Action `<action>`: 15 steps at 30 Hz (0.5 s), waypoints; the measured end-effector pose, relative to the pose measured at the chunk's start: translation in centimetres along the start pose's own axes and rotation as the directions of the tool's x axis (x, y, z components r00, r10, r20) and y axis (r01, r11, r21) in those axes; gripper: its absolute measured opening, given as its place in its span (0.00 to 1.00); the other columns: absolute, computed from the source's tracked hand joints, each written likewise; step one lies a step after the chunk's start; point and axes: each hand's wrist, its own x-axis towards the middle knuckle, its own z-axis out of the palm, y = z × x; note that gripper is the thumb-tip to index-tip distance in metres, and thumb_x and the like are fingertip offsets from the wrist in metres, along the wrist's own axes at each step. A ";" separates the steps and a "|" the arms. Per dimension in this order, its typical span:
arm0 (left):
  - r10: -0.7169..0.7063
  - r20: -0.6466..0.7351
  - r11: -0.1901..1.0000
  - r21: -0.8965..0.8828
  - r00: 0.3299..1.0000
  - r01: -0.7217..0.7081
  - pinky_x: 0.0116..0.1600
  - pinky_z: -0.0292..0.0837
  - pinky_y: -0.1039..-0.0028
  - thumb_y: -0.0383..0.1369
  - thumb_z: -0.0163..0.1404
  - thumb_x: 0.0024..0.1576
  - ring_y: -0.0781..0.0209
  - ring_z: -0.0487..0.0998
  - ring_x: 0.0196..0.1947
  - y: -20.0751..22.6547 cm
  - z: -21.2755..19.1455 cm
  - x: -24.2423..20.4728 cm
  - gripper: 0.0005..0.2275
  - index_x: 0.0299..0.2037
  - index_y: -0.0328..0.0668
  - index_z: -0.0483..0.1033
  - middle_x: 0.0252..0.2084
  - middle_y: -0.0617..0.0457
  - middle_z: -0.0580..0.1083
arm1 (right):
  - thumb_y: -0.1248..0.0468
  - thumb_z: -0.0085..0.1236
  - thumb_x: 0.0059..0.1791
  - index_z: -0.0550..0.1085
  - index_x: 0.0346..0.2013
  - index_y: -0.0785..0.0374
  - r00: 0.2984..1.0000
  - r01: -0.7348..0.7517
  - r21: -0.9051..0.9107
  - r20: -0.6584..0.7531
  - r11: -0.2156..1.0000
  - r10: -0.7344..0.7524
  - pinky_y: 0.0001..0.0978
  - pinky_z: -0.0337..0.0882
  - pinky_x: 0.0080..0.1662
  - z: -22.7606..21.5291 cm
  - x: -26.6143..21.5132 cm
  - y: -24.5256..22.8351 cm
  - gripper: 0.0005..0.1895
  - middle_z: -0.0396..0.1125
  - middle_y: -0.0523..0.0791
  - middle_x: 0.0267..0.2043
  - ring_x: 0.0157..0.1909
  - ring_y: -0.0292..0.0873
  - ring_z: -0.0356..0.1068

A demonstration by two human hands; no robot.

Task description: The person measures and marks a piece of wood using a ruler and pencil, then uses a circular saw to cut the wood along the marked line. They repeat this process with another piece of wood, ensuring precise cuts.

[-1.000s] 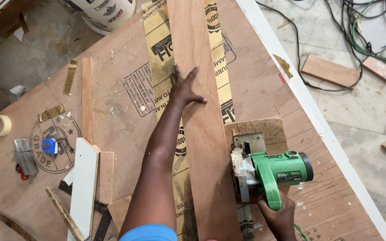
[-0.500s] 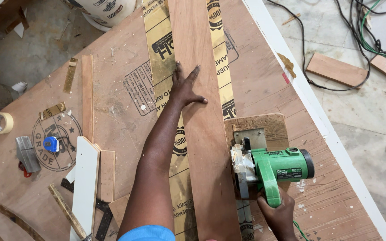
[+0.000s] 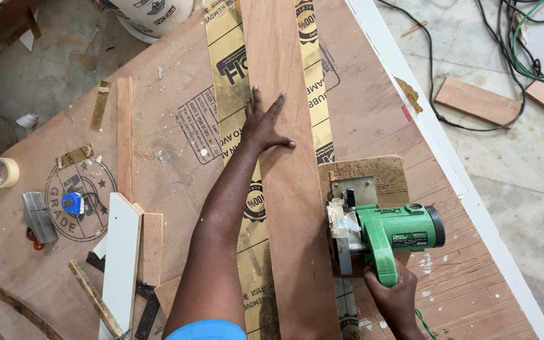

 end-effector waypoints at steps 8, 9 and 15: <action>0.004 0.019 1.000 0.021 1.000 -0.004 0.67 0.64 0.41 0.59 0.73 0.22 0.23 0.40 0.76 0.5 -1.2 -0.4 0.66 0.75 0.81 0.43 0.79 0.37 0.31 | 0.69 0.63 0.40 0.77 0.29 0.68 0.999 0.044 -0.035 -0.011 0.998 -0.045 0.30 0.68 0.28 0.1 1.0 -1.2 0.05 0.72 0.44 0.21 0.22 0.34 0.69; 0.001 0.028 1.000 0.023 1.000 -0.002 0.66 0.65 0.41 0.59 0.73 0.23 0.22 0.41 0.75 0.6 -1.3 -0.4 0.66 0.76 0.80 0.43 0.79 0.37 0.31 | 0.69 0.63 0.40 0.77 0.29 0.68 0.999 0.052 -0.045 -0.015 0.998 -0.052 0.29 0.69 0.28 0.1 1.1 -1.3 0.05 0.72 0.44 0.21 0.22 0.34 0.70; -0.020 0.066 0.995 0.094 0.998 0.013 0.62 0.73 0.48 0.59 0.73 0.29 0.25 0.54 0.71 1.3 -2.9 1.1 0.61 0.76 0.77 0.45 0.77 0.32 0.39 | 0.69 0.63 0.41 0.78 0.28 0.68 1.000 0.003 -0.022 -0.012 1.000 -0.003 0.31 0.67 0.27 0.3 1.9 -1.7 0.04 0.71 0.45 0.20 0.22 0.35 0.68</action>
